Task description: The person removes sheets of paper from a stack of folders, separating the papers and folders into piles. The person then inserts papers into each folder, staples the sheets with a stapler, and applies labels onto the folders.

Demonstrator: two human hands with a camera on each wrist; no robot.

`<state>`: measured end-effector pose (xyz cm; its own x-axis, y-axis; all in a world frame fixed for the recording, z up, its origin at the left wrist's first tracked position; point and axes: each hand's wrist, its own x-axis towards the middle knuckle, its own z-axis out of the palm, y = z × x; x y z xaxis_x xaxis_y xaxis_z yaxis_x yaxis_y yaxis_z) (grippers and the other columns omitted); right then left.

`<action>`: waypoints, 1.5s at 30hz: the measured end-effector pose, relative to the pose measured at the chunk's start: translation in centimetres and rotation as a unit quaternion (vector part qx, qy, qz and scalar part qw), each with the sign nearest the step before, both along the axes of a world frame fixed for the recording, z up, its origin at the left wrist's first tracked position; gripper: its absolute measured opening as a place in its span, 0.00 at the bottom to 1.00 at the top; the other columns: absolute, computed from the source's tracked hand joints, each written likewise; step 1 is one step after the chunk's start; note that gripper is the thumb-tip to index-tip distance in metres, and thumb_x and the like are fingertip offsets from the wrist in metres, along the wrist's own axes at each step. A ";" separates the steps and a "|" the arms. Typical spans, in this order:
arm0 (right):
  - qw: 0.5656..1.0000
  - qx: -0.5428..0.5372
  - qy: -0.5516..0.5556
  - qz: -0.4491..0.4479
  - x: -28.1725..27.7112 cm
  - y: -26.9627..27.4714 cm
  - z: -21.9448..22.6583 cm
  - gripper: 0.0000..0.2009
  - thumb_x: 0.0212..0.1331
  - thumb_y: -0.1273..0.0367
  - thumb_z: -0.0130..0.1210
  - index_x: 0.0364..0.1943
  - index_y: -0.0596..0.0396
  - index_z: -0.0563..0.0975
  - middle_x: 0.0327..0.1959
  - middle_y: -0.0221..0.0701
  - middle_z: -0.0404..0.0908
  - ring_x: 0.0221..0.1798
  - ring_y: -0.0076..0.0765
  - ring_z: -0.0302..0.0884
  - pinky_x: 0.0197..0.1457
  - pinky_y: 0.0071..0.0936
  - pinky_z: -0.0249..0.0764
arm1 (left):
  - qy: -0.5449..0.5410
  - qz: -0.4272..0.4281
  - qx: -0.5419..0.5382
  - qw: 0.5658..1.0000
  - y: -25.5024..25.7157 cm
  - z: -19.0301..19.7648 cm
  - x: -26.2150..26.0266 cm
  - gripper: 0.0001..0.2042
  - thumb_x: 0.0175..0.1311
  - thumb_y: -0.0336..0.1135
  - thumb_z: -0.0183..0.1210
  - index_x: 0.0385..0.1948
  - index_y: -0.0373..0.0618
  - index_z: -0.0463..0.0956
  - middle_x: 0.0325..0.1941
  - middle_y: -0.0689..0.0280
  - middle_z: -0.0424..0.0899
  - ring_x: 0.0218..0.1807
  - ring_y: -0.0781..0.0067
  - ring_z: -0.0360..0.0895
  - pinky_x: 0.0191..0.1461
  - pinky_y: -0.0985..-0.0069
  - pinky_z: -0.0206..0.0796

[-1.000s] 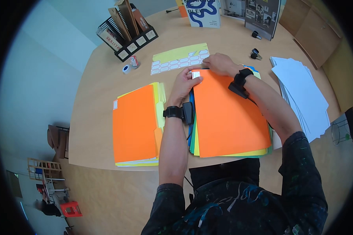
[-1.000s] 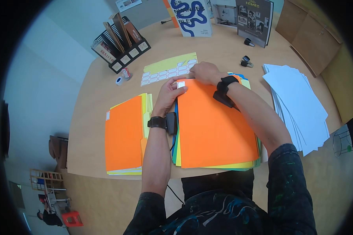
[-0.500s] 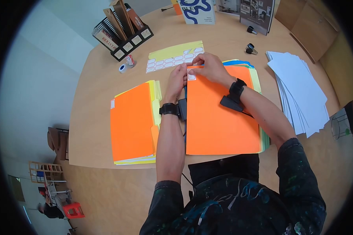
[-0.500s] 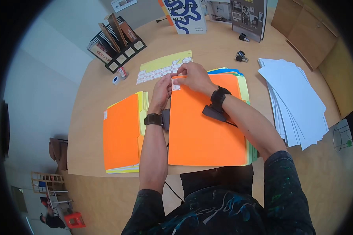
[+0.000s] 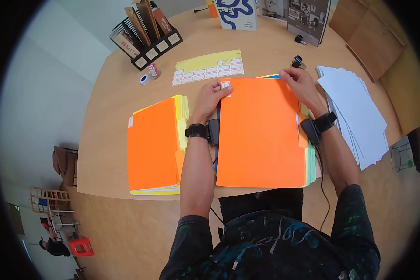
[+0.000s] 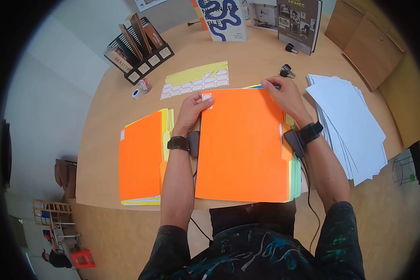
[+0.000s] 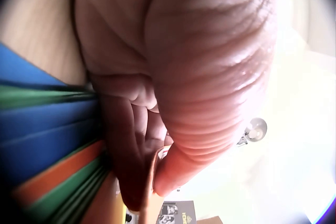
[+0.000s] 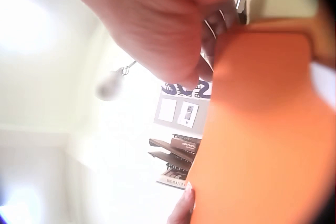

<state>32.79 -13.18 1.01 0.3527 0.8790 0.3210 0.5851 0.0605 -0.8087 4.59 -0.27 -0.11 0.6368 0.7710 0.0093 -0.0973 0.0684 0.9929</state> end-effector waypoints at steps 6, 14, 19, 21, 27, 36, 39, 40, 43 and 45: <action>0.991 -0.020 0.128 0.039 1.1 0.0 -2.6 0.21 0.68 0.55 0.56 0.43 0.64 0.82 0.30 0.26 0.81 0.34 0.19 0.72 0.40 0.21 0.69 | 0.007 -0.003 -0.009 1.000 0.0 0.1 -0.1 0.16 0.65 0.33 0.65 0.51 0.36 0.77 0.43 0.62 0.87 0.42 0.79 0.83 0.51 0.81 0.74; 0.976 -0.004 0.215 0.032 2.7 1.1 -3.9 0.26 0.73 0.49 0.49 0.38 0.61 0.82 0.28 0.22 0.76 0.31 0.17 0.66 0.36 0.21 0.65 | 0.004 -0.014 0.081 0.997 -2.2 5.7 -0.6 0.17 0.67 0.29 0.62 0.55 0.36 0.74 0.48 0.64 0.86 0.46 0.80 0.83 0.52 0.79 0.74; 0.976 0.002 0.211 0.051 2.5 -0.1 -3.3 0.21 0.72 0.53 0.53 0.42 0.61 0.82 0.35 0.24 0.80 0.39 0.17 0.72 0.43 0.21 0.69 | -0.047 0.190 0.257 0.947 -4.3 13.1 -6.0 0.09 0.72 0.32 0.58 0.48 0.42 0.76 0.37 0.74 0.83 0.37 0.86 0.78 0.37 0.85 0.68; 0.988 -0.059 0.106 0.096 3.1 0.4 -3.3 0.17 0.63 0.60 0.63 0.45 0.62 0.82 0.43 0.30 0.84 0.49 0.23 0.77 0.54 0.25 0.72 | -0.165 0.216 0.190 0.943 -3.9 15.3 -9.1 0.10 0.74 0.34 0.57 0.50 0.42 0.75 0.42 0.72 0.84 0.39 0.85 0.80 0.36 0.84 0.69; 0.995 -0.063 -0.005 0.074 1.3 -0.9 -1.3 0.21 0.52 0.61 0.72 0.46 0.60 0.82 0.49 0.36 0.81 0.54 0.36 0.78 0.60 0.29 0.72 | -0.055 0.361 0.098 0.926 2.7 14.1 -22.8 0.17 0.75 0.37 0.54 0.59 0.38 0.72 0.51 0.63 0.84 0.52 0.72 0.81 0.52 0.74 0.74; 0.972 -0.068 -0.220 -0.053 0.4 -1.7 0.0 0.24 0.46 0.53 0.73 0.42 0.55 0.84 0.43 0.37 0.81 0.52 0.44 0.74 0.57 0.37 0.69 | 0.382 0.389 0.128 0.829 7.1 0.6 -32.7 0.23 0.69 0.43 0.61 0.57 0.33 0.75 0.55 0.59 0.83 0.55 0.66 0.80 0.57 0.70 0.71; 0.968 -0.078 -0.228 -0.064 0.1 -2.0 0.7 0.24 0.46 0.52 0.73 0.41 0.54 0.84 0.42 0.37 0.81 0.52 0.44 0.73 0.57 0.38 0.69 | 0.500 0.401 0.247 0.727 7.4 1.3 -29.9 0.24 0.66 0.45 0.63 0.55 0.34 0.77 0.53 0.58 0.84 0.53 0.65 0.81 0.57 0.69 0.72; 0.967 -0.085 -0.231 -0.064 -0.1 -2.1 0.8 0.23 0.46 0.52 0.73 0.40 0.55 0.84 0.42 0.37 0.81 0.52 0.44 0.73 0.57 0.37 0.69 | 0.554 0.417 0.343 0.634 7.0 2.4 -27.6 0.25 0.63 0.46 0.64 0.53 0.33 0.78 0.49 0.57 0.85 0.52 0.63 0.82 0.56 0.67 0.72; 0.984 -0.065 -0.166 -0.025 0.3 -1.5 -0.6 0.23 0.48 0.53 0.72 0.39 0.56 0.83 0.42 0.38 0.80 0.51 0.43 0.73 0.57 0.36 0.69 | 0.368 0.292 0.279 0.838 6.1 5.3 -18.8 0.24 0.64 0.49 0.63 0.52 0.35 0.80 0.42 0.59 0.86 0.44 0.66 0.83 0.51 0.70 0.74; 0.987 -0.059 -0.149 -0.018 0.2 -1.4 -0.8 0.22 0.49 0.53 0.72 0.39 0.56 0.82 0.43 0.39 0.80 0.51 0.43 0.73 0.57 0.36 0.69 | 0.319 0.207 0.206 0.902 2.5 6.5 -10.9 0.25 0.64 0.52 0.63 0.49 0.35 0.80 0.39 0.58 0.86 0.40 0.71 0.84 0.47 0.73 0.74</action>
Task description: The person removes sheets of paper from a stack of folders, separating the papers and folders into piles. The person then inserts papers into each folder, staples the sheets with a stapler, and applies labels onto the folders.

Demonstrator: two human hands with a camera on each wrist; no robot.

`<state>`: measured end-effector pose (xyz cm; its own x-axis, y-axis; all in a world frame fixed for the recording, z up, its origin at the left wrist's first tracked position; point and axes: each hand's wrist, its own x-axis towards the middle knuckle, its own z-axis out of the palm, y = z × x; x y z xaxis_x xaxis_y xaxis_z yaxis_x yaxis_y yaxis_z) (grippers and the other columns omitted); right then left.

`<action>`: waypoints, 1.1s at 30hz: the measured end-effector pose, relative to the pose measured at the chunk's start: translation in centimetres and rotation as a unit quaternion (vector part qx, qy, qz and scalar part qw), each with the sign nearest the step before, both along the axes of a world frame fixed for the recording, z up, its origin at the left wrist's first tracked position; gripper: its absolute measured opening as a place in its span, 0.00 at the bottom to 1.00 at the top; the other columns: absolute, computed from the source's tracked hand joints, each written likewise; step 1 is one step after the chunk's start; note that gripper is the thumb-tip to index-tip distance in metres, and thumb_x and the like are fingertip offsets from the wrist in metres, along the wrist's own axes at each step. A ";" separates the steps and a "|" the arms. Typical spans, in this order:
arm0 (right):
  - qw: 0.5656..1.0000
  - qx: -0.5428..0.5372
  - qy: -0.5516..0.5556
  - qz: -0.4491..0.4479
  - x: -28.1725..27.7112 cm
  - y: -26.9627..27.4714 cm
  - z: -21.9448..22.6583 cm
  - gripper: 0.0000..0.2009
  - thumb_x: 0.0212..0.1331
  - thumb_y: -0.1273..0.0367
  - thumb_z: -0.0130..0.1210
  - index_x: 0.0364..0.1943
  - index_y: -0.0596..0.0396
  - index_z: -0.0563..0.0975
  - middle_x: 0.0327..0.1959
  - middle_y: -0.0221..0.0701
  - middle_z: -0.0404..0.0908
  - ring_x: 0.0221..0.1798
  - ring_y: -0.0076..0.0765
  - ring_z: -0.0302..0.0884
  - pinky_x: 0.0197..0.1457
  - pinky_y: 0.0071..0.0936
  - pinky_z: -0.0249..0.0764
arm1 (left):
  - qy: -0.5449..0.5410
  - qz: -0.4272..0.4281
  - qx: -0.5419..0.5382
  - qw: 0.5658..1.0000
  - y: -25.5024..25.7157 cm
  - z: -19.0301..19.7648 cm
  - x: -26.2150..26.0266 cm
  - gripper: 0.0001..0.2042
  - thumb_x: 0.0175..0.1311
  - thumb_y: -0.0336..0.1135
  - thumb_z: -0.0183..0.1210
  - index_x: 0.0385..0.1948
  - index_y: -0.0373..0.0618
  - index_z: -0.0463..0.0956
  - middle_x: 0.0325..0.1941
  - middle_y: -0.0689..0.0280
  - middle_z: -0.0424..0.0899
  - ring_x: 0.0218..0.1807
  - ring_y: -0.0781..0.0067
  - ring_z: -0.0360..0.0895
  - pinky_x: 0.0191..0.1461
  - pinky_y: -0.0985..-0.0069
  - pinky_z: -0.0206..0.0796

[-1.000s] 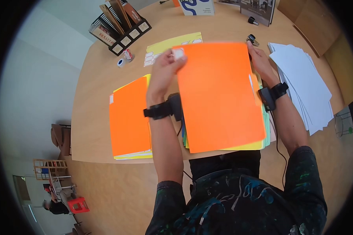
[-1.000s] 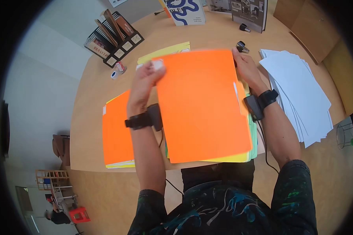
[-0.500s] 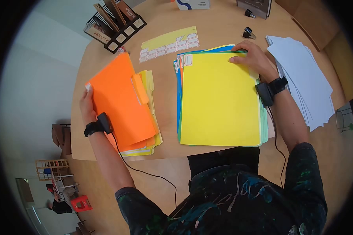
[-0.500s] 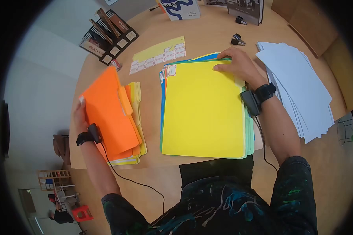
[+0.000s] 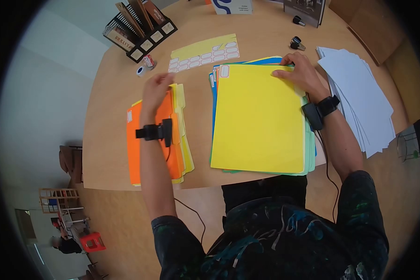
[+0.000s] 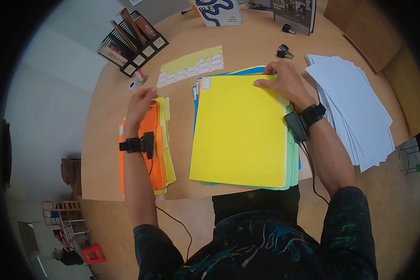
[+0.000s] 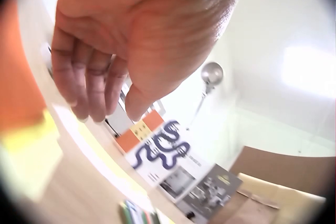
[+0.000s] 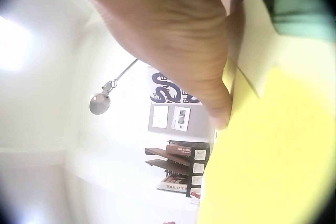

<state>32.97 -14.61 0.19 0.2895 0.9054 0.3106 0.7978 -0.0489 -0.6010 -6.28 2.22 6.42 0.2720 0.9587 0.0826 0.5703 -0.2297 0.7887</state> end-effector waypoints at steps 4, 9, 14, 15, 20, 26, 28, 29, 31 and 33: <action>0.999 0.034 0.035 0.015 0.4 0.4 -0.7 0.21 0.52 0.54 0.71 0.37 0.57 0.82 0.44 0.40 0.77 0.53 0.42 0.72 0.57 0.35 0.68 | 0.120 -0.091 -0.068 0.986 -2.6 -3.6 9.3 0.30 0.60 0.56 0.66 0.49 0.34 0.78 0.40 0.61 0.85 0.39 0.73 0.82 0.44 0.75 0.73; 0.998 0.027 0.046 0.024 0.7 0.5 -1.1 0.19 0.58 0.55 0.66 0.39 0.58 0.81 0.45 0.40 0.77 0.54 0.41 0.71 0.58 0.35 0.68 | 0.113 -0.035 -0.044 0.992 -3.8 -4.5 10.8 0.29 0.56 0.50 0.71 0.50 0.33 0.76 0.41 0.56 0.85 0.42 0.69 0.83 0.46 0.73 0.73; 0.985 0.040 0.170 0.013 1.3 1.1 -1.2 0.16 0.66 0.59 0.59 0.44 0.60 0.81 0.47 0.42 0.79 0.52 0.43 0.75 0.56 0.34 0.71 | -0.136 -0.080 -0.093 0.983 -3.3 -5.7 9.3 0.29 0.62 0.37 0.68 0.61 0.33 0.67 0.42 0.55 0.86 0.40 0.74 0.82 0.46 0.77 0.73; 0.983 0.098 0.150 0.031 1.4 1.2 -1.2 0.16 0.66 0.61 0.58 0.47 0.59 0.81 0.48 0.41 0.79 0.51 0.41 0.76 0.56 0.33 0.72 | -0.181 -0.095 -0.099 0.974 -3.7 -5.2 9.3 0.29 0.64 0.34 0.65 0.64 0.33 0.63 0.44 0.53 0.86 0.42 0.73 0.83 0.49 0.78 0.72; 0.946 0.109 0.305 0.021 0.8 0.4 0.6 0.16 0.67 0.67 0.58 0.54 0.59 0.78 0.49 0.35 0.81 0.52 0.34 0.78 0.58 0.29 0.73 | -0.360 -0.143 -0.146 0.910 -5.2 -4.4 10.1 0.29 0.70 0.28 0.57 0.70 0.34 0.56 0.52 0.50 0.84 0.48 0.71 0.82 0.56 0.80 0.70; 0.893 0.037 0.439 0.097 1.6 -0.5 1.3 0.22 0.59 0.71 0.66 0.58 0.62 0.75 0.52 0.33 0.81 0.49 0.28 0.80 0.55 0.23 0.77 | -0.392 -0.126 -0.088 0.907 -4.6 -5.9 10.0 0.28 0.70 0.32 0.58 0.70 0.36 0.60 0.50 0.58 0.84 0.49 0.73 0.79 0.56 0.81 0.69; 0.864 0.024 0.490 0.113 0.0 -1.0 2.0 0.24 0.57 0.72 0.69 0.57 0.61 0.75 0.53 0.34 0.81 0.48 0.26 0.81 0.52 0.22 0.79 | -0.237 -0.147 -0.075 0.958 -5.0 -5.3 10.0 0.21 0.69 0.36 0.61 0.61 0.38 0.74 0.50 0.63 0.83 0.49 0.73 0.78 0.55 0.81 0.68; 0.866 0.022 0.488 0.111 -0.2 -0.8 2.1 0.24 0.57 0.72 0.69 0.57 0.61 0.75 0.53 0.34 0.81 0.48 0.26 0.81 0.52 0.22 0.79 | -0.239 -0.147 -0.077 0.957 -5.4 -5.3 10.2 0.21 0.69 0.36 0.61 0.61 0.38 0.74 0.50 0.63 0.83 0.49 0.73 0.78 0.55 0.81 0.68; 0.877 0.037 0.466 0.114 -0.2 -0.5 1.7 0.24 0.55 0.74 0.70 0.56 0.61 0.76 0.52 0.34 0.82 0.47 0.25 0.82 0.52 0.23 0.79 | -0.155 -0.192 -0.034 0.968 -6.2 -5.3 10.6 0.15 0.68 0.39 0.63 0.50 0.40 0.83 0.48 0.66 0.83 0.48 0.75 0.78 0.54 0.79 0.67; 0.878 0.049 0.462 0.110 -0.1 -0.4 1.5 0.23 0.55 0.73 0.69 0.56 0.61 0.76 0.52 0.33 0.82 0.46 0.25 0.82 0.52 0.23 0.79 | -0.153 -0.196 -0.020 0.968 -6.5 -4.9 10.6 0.14 0.68 0.39 0.63 0.49 0.40 0.83 0.46 0.67 0.83 0.47 0.75 0.77 0.55 0.77 0.67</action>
